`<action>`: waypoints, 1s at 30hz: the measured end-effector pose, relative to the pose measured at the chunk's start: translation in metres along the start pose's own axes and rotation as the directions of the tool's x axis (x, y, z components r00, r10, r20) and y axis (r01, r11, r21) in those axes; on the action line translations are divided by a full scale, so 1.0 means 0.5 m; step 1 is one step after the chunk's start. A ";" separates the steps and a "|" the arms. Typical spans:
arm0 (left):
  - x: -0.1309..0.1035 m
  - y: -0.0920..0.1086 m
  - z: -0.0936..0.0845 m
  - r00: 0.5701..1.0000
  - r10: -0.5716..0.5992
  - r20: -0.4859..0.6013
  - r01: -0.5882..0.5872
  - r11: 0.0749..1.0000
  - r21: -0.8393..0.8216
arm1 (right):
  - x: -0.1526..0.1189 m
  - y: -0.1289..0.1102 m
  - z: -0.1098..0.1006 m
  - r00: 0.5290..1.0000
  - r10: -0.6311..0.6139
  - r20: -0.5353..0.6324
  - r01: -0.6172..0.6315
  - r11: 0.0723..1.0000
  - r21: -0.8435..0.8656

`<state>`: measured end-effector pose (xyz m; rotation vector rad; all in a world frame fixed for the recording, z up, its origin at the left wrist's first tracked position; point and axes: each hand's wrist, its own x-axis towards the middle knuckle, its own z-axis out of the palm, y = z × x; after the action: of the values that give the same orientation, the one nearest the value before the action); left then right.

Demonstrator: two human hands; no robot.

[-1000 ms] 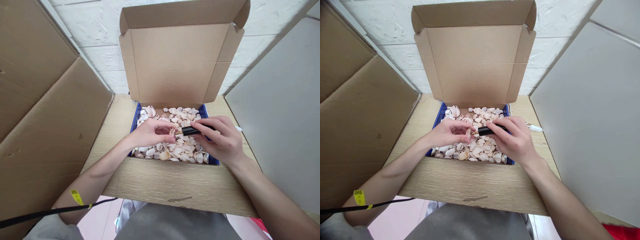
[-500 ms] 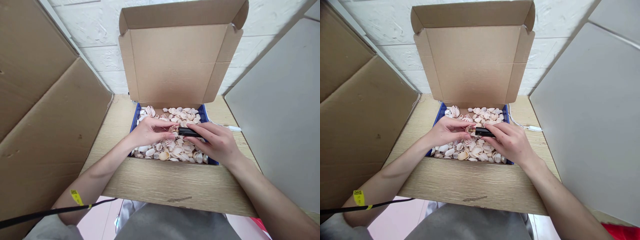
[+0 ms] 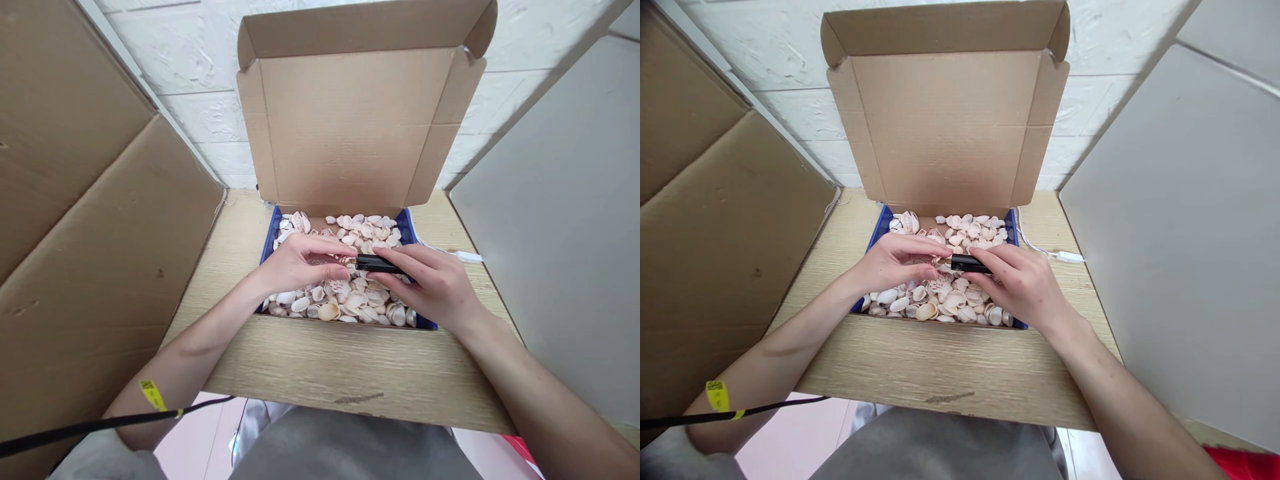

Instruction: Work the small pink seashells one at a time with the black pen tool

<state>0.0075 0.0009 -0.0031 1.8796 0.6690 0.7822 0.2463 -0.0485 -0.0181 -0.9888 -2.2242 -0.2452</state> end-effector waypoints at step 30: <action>-0.004 0.006 0.005 0.982 -0.175 -0.074 0.169 0.982 -0.083 | -0.002 0.001 0.003 0.998 0.035 -0.060 -0.036 0.999 -0.028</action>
<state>0.0082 -0.0030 -0.0018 1.7031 0.8300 0.7639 0.2463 -0.0483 -0.0201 -1.0225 -2.1526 -0.2883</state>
